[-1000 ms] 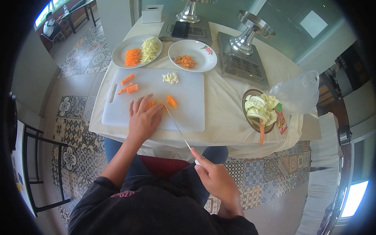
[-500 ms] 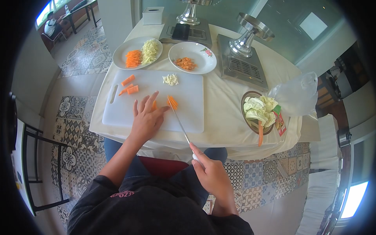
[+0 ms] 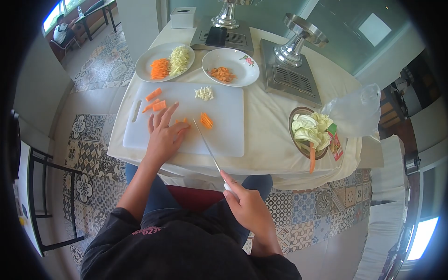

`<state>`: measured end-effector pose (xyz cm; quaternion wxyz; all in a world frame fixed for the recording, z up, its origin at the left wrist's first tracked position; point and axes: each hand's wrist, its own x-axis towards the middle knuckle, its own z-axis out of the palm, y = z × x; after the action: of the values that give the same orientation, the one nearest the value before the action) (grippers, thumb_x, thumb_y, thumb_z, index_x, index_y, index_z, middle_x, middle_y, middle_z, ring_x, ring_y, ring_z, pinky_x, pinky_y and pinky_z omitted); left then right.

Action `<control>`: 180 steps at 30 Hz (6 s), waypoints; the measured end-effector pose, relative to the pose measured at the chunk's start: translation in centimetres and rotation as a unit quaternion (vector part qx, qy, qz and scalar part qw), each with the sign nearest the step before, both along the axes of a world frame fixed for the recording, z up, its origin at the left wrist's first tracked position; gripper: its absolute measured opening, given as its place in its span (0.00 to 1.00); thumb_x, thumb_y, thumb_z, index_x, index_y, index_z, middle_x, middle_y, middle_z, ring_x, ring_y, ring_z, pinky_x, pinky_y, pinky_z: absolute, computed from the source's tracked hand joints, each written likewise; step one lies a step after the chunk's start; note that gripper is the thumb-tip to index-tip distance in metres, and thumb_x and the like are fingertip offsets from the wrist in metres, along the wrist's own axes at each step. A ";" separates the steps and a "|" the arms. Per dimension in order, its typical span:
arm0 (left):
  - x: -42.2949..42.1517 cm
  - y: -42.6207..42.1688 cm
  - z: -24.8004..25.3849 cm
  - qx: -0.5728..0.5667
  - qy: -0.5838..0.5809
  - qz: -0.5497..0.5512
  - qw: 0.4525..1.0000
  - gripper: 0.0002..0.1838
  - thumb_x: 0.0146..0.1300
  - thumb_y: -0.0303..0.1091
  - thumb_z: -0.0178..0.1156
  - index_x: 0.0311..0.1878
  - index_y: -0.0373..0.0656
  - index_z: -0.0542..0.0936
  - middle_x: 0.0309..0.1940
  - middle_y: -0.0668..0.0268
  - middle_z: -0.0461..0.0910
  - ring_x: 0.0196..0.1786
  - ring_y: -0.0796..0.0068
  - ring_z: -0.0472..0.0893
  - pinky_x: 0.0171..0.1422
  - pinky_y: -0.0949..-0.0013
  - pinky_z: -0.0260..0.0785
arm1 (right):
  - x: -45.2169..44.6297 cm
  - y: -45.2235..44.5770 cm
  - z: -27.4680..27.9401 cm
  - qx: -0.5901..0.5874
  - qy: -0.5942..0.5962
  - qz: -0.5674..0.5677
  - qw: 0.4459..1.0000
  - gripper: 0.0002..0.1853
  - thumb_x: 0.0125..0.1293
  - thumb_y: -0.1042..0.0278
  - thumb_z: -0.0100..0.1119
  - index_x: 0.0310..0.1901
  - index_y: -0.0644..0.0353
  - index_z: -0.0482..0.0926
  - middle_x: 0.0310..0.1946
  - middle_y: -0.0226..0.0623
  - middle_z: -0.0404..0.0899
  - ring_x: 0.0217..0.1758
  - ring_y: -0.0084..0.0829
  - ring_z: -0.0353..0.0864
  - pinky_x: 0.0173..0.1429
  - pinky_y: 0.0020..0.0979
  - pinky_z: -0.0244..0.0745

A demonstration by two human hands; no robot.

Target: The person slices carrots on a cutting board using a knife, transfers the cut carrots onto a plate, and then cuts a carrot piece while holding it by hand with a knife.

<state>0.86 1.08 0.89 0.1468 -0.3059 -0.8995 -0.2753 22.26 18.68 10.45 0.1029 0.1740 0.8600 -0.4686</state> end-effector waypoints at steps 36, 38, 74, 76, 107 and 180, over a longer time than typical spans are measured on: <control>-0.6 0.9 0.9 0.038 -0.009 0.024 0.999 0.03 0.51 0.35 0.69 0.29 0.49 0.87 0.64 0.68 0.76 0.70 0.60 0.69 0.79 0.38 0.39 | -0.9 -1.0 -0.7 -0.029 0.007 -0.003 1.000 0.27 0.73 0.68 0.53 0.73 0.49 0.66 0.49 0.63 0.81 0.55 0.58 0.79 0.56 0.38 0.77; -0.9 0.4 0.7 0.053 0.012 0.053 0.997 0.04 0.52 0.35 0.69 0.32 0.50 0.88 0.64 0.69 0.77 0.69 0.61 0.70 0.80 0.38 0.40 | -1.2 -1.1 -0.7 -0.031 0.003 -0.005 1.000 0.27 0.74 0.68 0.52 0.73 0.49 0.66 0.49 0.63 0.81 0.56 0.58 0.79 0.56 0.38 0.77; -0.2 1.3 -1.0 0.068 0.032 0.019 0.997 0.06 0.56 0.39 0.72 0.34 0.52 0.86 0.39 0.78 0.86 0.57 0.68 0.77 0.77 0.43 0.44 | -3.6 -0.7 -0.7 0.030 0.039 0.074 0.996 0.27 0.75 0.69 0.51 0.74 0.52 0.64 0.26 0.59 0.78 0.31 0.57 0.81 0.39 0.37 0.76; -0.2 1.3 -1.1 0.068 0.031 0.017 0.997 0.06 0.53 0.37 0.73 0.35 0.52 0.87 0.40 0.79 0.86 0.57 0.68 0.77 0.77 0.44 0.44 | -5.0 -1.0 -1.6 0.035 0.071 0.076 0.994 0.27 0.75 0.70 0.51 0.74 0.53 0.65 0.26 0.59 0.78 0.31 0.56 0.81 0.40 0.39 0.76; 0.0 1.1 -1.4 0.082 0.028 0.017 0.996 0.05 0.56 0.36 0.71 0.36 0.53 0.87 0.41 0.78 0.86 0.58 0.68 0.77 0.77 0.41 0.45 | -1.9 -0.6 -1.3 0.040 0.045 0.001 0.998 0.26 0.74 0.68 0.53 0.73 0.48 0.67 0.34 0.58 0.81 0.38 0.56 0.83 0.43 0.37 0.77; -0.5 0.3 -1.3 0.122 0.005 0.027 0.992 0.17 0.61 0.26 0.60 0.53 0.53 0.84 0.54 0.72 0.84 0.66 0.63 0.74 0.79 0.44 0.47 | -3.5 -0.6 -3.2 -0.087 0.030 0.020 0.996 0.27 0.77 0.67 0.49 0.76 0.49 0.62 0.22 0.43 0.76 0.19 0.33 0.77 0.32 0.39 0.74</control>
<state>0.36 1.35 -0.44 0.1954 -0.2625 -0.8662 -0.3776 18.79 18.04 7.27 0.1010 0.1331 0.8221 -0.5443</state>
